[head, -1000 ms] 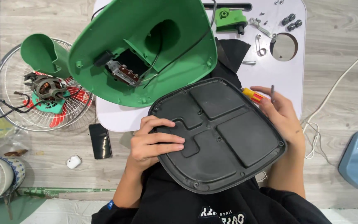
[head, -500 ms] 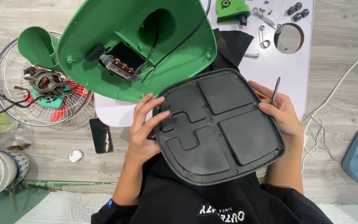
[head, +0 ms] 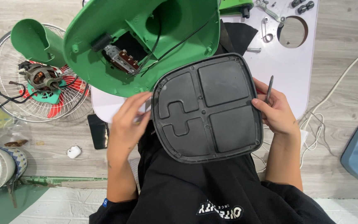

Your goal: The person uses a screwdriver to remove screws from the back of a green appliance, likely a fan. They then separate the back cover from the main body, revealing the internal components, and wipe the cover with a black cloth.

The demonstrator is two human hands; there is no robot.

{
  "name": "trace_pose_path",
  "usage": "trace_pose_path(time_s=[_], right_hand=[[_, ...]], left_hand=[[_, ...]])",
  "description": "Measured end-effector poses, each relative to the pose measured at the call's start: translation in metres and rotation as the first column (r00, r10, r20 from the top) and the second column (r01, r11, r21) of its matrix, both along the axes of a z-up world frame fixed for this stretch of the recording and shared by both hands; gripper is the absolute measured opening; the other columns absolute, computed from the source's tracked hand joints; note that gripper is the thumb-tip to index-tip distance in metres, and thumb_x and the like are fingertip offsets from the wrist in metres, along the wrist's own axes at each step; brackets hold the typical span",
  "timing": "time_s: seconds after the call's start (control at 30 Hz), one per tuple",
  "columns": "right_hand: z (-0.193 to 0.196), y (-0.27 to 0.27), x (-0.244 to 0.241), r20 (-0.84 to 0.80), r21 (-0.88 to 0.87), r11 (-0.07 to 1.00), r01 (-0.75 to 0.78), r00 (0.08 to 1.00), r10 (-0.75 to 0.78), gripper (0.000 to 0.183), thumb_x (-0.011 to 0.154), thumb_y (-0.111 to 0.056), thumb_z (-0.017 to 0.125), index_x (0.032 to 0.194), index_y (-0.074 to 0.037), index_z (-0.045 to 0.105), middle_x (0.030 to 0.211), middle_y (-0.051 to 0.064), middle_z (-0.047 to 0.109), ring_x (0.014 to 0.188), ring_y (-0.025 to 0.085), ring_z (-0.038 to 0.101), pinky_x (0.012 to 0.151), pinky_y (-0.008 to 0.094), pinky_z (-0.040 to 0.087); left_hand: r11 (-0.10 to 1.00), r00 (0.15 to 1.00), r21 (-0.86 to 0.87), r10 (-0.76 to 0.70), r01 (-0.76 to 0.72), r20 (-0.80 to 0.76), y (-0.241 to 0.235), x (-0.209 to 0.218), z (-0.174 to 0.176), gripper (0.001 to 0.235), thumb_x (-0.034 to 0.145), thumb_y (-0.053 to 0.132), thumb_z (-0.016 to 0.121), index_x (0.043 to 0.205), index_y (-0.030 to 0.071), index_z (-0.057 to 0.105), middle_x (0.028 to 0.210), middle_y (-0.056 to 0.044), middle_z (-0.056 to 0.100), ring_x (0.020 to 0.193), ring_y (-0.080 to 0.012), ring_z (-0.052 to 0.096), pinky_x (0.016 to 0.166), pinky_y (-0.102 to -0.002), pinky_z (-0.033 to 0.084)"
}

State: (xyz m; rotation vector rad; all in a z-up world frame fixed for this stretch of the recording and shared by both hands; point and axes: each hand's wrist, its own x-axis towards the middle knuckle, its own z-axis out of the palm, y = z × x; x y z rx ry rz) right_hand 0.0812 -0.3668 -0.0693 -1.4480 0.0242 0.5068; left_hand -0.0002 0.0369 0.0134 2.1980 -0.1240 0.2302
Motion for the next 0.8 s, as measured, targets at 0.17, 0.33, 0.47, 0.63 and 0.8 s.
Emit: trace_pose_path(time_s=[0.17,0.33,0.47,0.63,0.8], right_hand=[[0.0,0.003,0.0,0.007,-0.053,0.999,-0.009,1.0,0.009,0.058,0.096,-0.001,0.059,0.152,0.004,0.045,0.088,0.019,0.07,0.06,0.024,0.072,0.039,0.03,0.058],[0.045,0.035,0.002,0.113,-0.184,0.981,-0.053,0.991,0.074,0.056,0.093,-0.002,0.059,0.148,0.005,0.051,0.07,-0.003,0.05,0.06,0.003,0.039,0.055,0.015,0.03],[0.051,0.04,0.002,0.127,-0.281,0.959,-0.041,0.989,0.079,0.063,0.091,-0.006,0.063,0.151,0.006,0.05,0.081,0.0,0.053,0.068,0.006,0.04,0.063,0.017,0.033],[0.049,0.039,0.004,0.097,-0.241,0.969,-0.061,0.991,0.087,0.062,0.092,-0.006,0.06,0.152,0.004,0.048,0.072,-0.003,0.047,0.062,0.005,0.039,0.057,0.016,0.03],[0.048,0.038,0.004,0.089,-0.234,0.97,-0.071,0.992,0.094,0.062,0.092,-0.007,0.061,0.152,0.004,0.049,0.076,-0.001,0.052,0.063,0.005,0.041,0.057,0.016,0.032]], left_hand=[[0.94,0.858,-0.135,0.342,-0.314,0.382,0.036,-0.005,-0.024,0.027,0.082,-0.017,0.073,0.107,-0.005,0.07,0.099,-0.019,0.07,0.074,-0.0277,0.064,0.056,-0.03,0.053],[0.787,0.677,-0.423,0.608,-0.449,0.414,0.038,0.018,-0.013,0.06,0.092,-0.001,0.052,0.147,0.02,0.039,0.143,-0.007,0.045,0.121,-0.0232,0.044,0.096,-0.033,0.045],[0.594,0.909,-0.786,0.403,-0.17,0.108,0.06,0.031,-0.072,0.074,0.098,0.021,0.064,0.161,0.02,0.026,0.158,-0.016,0.038,0.145,-0.0345,0.041,0.123,-0.051,0.039],[0.181,0.852,-0.886,0.41,-0.426,-0.326,0.045,0.058,-0.063,0.067,0.095,0.046,0.059,0.143,0.005,0.037,0.141,-0.017,0.055,0.122,-0.025,0.061,0.103,-0.04,0.055],[0.257,0.878,-0.909,0.437,-0.328,-0.193,0.072,0.087,-0.048,0.057,0.093,0.043,0.066,0.124,0.001,0.044,0.116,-0.013,0.061,0.101,-0.0179,0.064,0.09,-0.033,0.057]])
